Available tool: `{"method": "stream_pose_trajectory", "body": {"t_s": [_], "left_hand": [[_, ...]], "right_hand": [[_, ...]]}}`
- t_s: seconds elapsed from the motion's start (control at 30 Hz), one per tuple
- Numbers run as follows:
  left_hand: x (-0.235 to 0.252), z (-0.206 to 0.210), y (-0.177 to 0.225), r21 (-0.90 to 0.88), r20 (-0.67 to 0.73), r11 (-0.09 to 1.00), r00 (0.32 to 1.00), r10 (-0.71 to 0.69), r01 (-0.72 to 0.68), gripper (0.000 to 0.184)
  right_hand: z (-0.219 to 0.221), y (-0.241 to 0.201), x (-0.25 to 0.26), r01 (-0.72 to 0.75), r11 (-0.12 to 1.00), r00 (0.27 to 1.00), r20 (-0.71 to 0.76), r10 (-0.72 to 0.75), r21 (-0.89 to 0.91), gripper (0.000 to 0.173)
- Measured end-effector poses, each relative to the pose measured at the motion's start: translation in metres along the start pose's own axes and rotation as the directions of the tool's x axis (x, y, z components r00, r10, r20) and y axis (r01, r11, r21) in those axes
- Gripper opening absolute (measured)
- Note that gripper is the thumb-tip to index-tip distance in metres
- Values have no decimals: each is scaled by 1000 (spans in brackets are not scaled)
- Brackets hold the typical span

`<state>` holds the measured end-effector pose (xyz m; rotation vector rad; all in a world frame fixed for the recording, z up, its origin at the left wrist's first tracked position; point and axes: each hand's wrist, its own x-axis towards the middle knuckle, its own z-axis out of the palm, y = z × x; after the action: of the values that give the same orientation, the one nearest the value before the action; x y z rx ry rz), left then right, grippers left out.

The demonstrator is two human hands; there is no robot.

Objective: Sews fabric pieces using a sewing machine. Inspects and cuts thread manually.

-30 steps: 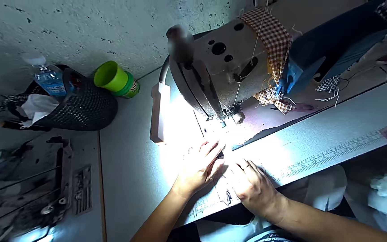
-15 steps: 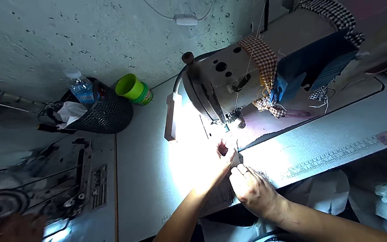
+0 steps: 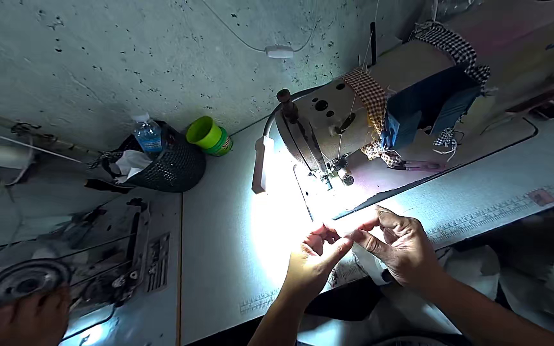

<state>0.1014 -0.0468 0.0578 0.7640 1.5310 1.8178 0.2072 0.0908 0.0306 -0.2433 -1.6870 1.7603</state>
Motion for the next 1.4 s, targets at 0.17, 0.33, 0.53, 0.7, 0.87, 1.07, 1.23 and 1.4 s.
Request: {"method": "stream_pose_trajectory", "body": {"t_s": [0.17,0.33,0.53,0.7,0.87,1.07,1.23,1.4], "left_hand": [[2,1,6,152,-81,966,972,222,-208,12],[3,2,10,101,-208,992,974,90,-70,5],[29,-17,2,85,-267,936,913,-308,341,7],[62,-34,-28,616,-214,749,967,-140,245,10],[75,-32,-36,863,-141,490,990,5,120,19],[69,-46,-52,815,-33,575,984,178,-76,18],[61,-69,-63,824,418,294,870,262,-485,32],[70,-81,-62,835,465,202,852,241,-512,34]], "right_hand": [[8,-10,-3,47,988,998,-28,-52,-145,11],[17,1,-9,60,989,997,-30,-65,-136,15],[16,31,-24,180,917,979,-24,-202,-356,22],[15,46,-11,183,657,983,116,-144,-731,33],[23,51,10,68,564,995,95,19,-823,38],[30,46,17,16,522,994,71,86,-853,34],[30,48,22,7,519,992,72,106,-855,34],[35,49,31,4,525,994,63,94,-851,29]]}}
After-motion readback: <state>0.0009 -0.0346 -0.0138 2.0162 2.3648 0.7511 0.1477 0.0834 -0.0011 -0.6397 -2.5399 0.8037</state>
